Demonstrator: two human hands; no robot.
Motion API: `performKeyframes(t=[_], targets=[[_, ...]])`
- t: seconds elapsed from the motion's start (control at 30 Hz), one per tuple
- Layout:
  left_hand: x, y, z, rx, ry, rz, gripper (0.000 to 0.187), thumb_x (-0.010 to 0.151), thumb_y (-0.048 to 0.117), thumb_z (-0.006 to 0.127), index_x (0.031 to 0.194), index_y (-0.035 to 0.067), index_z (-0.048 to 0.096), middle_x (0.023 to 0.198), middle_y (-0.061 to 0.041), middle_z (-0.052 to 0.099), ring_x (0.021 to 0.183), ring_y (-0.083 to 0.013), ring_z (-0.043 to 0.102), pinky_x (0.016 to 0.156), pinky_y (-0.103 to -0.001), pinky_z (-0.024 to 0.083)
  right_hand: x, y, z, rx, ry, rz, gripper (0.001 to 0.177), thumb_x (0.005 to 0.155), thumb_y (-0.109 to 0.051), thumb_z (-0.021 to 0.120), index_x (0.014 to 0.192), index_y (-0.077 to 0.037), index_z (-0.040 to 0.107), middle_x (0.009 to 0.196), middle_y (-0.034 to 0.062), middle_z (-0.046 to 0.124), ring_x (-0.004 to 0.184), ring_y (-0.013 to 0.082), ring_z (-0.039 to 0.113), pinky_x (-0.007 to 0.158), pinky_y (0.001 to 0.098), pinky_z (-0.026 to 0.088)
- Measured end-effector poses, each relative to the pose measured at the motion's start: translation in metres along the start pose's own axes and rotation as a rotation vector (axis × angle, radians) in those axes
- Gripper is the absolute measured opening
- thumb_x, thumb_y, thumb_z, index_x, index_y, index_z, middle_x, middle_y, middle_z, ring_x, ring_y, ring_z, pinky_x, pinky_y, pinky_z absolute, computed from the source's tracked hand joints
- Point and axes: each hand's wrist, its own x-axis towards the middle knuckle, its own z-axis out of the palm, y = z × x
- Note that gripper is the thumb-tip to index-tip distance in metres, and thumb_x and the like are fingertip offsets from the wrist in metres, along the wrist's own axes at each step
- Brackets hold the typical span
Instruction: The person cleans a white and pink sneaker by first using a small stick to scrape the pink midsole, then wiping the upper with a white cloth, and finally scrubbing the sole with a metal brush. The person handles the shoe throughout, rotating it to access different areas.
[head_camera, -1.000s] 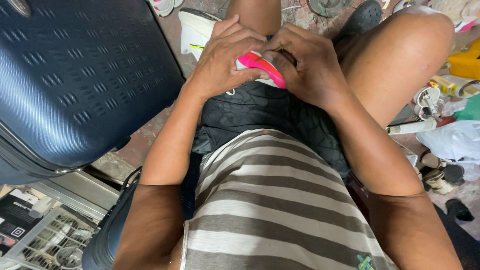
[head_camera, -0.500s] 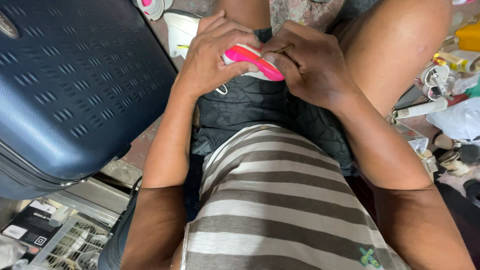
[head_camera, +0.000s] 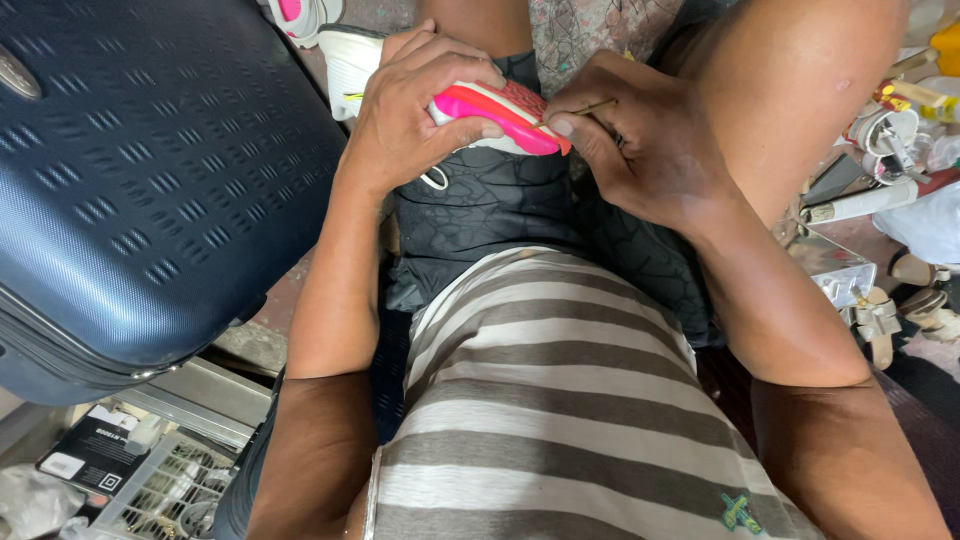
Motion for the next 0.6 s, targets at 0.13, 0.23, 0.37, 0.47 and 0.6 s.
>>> performKeyframes(t=[0.13, 0.23, 0.37, 0.47, 0.6], targets=[[0.000, -0.001, -0.001, 0.002, -0.006, 0.009, 0.041, 0.093, 0.039, 0.087, 0.118, 0.011, 0.071, 0.117, -0.003, 0.073, 0.121, -0.0272, 0.067, 0.123, -0.053, 0.035, -0.005, -0.001, -0.002, -0.042, 0.003, 0.022, 0.003, 0.107, 0.002, 0.070, 0.107, -0.001, 0.069, 0.100, 0.0119, 0.067, 0.083, 0.0237, 0.068, 0.072, 0.0328, 0.054], [0.000, -0.001, -0.003, -0.013, 0.012, 0.010, 0.040, 0.093, 0.037, 0.087, 0.119, 0.010, 0.071, 0.118, -0.005, 0.072, 0.121, -0.0289, 0.065, 0.119, -0.049, 0.037, -0.010, 0.001, -0.003, 0.037, 0.039, 0.119, 0.013, 0.114, -0.005, 0.066, 0.104, 0.002, 0.066, 0.098, 0.0134, 0.068, 0.086, 0.0209, 0.069, 0.075, 0.0302, 0.054], [-0.001, -0.001, -0.006, -0.110, 0.062, -0.086, 0.039, 0.091, 0.033, 0.087, 0.116, 0.008, 0.070, 0.115, -0.008, 0.073, 0.114, -0.0258, 0.067, 0.107, -0.040, 0.045, -0.018, 0.012, 0.002, 0.525, 0.270, 0.187, 0.023, 0.121, -0.018, 0.050, 0.109, -0.002, 0.059, 0.105, 0.0097, 0.066, 0.098, 0.0173, 0.066, 0.094, 0.0282, 0.053], [-0.006, 0.001, -0.009, -0.311, 0.197, -0.192, 0.036, 0.099, 0.032, 0.081, 0.121, 0.006, 0.068, 0.122, -0.008, 0.070, 0.119, -0.0201, 0.069, 0.107, -0.033, 0.052, -0.020, 0.020, 0.011, 0.667, 0.324, 0.313, 0.024, 0.120, -0.024, 0.050, 0.121, -0.001, 0.060, 0.099, 0.0053, 0.062, 0.092, 0.0141, 0.063, 0.090, 0.0271, 0.051], [-0.006, 0.004, 0.001, -0.553, 0.451, -0.240, 0.036, 0.103, 0.026, 0.078, 0.126, 0.002, 0.065, 0.121, -0.008, 0.068, 0.114, -0.0160, 0.065, 0.107, -0.029, 0.050, -0.020, 0.019, 0.031, 0.443, 0.296, 0.550, 0.020, 0.112, -0.019, 0.056, 0.124, -0.004, 0.064, 0.081, 0.0002, 0.050, 0.068, 0.0069, 0.047, 0.066, 0.0225, 0.038]])
